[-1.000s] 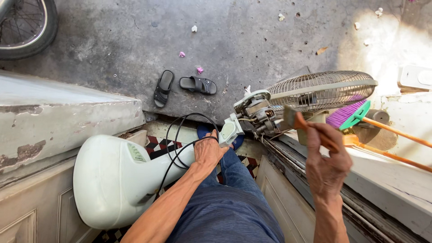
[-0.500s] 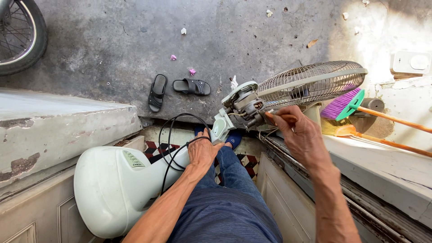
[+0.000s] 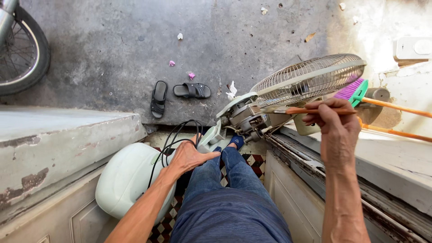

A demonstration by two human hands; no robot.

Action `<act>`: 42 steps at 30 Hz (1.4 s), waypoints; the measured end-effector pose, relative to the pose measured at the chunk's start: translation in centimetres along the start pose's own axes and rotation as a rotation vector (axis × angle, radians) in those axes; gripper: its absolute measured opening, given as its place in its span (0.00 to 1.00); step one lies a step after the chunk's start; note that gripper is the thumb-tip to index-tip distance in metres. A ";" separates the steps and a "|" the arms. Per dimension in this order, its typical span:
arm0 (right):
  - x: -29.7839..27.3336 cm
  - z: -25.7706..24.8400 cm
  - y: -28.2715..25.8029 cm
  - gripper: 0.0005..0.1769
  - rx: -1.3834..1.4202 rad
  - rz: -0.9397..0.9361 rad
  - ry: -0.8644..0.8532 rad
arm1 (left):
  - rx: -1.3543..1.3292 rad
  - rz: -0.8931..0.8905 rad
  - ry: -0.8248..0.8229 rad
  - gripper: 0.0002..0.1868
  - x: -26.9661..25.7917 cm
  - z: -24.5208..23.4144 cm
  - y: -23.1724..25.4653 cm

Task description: The person cleans the exposed motor of a standing fan with a brush, then returns to the workbench to manipulate wires and components of the fan motor using their hands and a small tool.

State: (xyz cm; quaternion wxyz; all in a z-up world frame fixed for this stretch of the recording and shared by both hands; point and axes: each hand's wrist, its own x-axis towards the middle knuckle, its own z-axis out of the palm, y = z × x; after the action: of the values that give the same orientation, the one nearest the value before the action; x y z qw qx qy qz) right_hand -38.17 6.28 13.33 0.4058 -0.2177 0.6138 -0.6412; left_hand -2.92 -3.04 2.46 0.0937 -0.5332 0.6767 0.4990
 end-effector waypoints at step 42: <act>1.5 0.4 6.2 0.06 -0.131 -0.115 0.029 | -0.179 -0.033 -0.053 0.43 0.5 -2.2 -0.2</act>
State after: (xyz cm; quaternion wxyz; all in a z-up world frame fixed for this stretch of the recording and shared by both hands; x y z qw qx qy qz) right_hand -37.12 5.39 7.12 0.3443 -0.2696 0.6467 -0.6249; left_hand -2.10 -4.98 3.10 0.0717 -0.5374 0.6177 0.5697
